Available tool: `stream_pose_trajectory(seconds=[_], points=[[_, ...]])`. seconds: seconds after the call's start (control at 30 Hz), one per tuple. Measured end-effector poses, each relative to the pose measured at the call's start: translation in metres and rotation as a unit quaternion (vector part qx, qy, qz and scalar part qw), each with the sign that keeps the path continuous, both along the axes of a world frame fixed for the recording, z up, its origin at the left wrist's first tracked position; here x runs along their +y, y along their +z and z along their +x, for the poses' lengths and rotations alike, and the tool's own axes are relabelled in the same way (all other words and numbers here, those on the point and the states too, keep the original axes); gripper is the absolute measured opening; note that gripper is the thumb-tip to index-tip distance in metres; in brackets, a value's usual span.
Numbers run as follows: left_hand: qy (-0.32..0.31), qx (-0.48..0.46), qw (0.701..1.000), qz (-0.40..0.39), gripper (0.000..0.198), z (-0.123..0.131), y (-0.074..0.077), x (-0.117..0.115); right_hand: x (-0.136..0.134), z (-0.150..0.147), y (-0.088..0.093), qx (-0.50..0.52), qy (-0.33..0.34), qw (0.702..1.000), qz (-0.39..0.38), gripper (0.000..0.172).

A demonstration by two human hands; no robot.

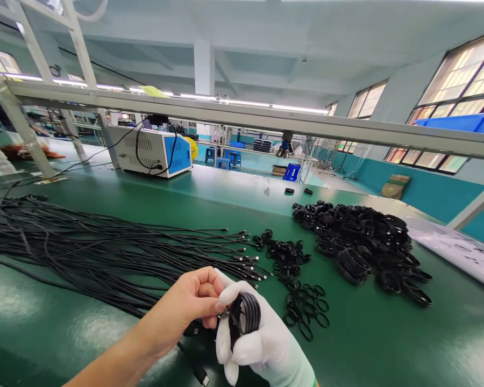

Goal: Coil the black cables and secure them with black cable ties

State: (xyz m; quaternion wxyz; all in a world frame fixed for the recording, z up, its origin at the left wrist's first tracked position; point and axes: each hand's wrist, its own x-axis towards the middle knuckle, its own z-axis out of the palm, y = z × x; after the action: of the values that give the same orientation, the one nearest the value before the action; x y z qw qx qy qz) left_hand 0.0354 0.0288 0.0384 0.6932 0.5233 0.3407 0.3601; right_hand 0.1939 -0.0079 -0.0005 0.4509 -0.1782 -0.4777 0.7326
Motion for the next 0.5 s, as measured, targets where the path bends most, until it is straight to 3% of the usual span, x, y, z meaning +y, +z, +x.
stream_pose_trajectory(seconds=[0.17,0.23,0.3,0.4,0.5], points=[[0.038,0.002,0.998,0.039,0.017,0.006,0.004,0.002,0.003,0.001,-0.002,0.019,-0.027,0.999,-0.01,0.06],[0.088,0.074,0.984,0.133,0.017,0.002,0.015,0.002,0.005,0.003,0.0,0.015,-0.035,0.999,-0.02,0.063],[0.1,0.166,0.95,0.246,0.032,-0.003,0.028,0.002,0.006,0.004,-0.001,0.01,-0.012,0.999,-0.034,0.064],[-0.042,0.228,0.918,0.323,0.042,-0.007,0.041,0.006,0.007,0.005,-0.006,0.032,0.079,0.994,-0.062,0.066],[-0.138,0.185,0.943,0.24,0.032,-0.006,0.04,0.017,0.009,0.002,-0.01,0.058,0.103,0.988,-0.097,0.063]])
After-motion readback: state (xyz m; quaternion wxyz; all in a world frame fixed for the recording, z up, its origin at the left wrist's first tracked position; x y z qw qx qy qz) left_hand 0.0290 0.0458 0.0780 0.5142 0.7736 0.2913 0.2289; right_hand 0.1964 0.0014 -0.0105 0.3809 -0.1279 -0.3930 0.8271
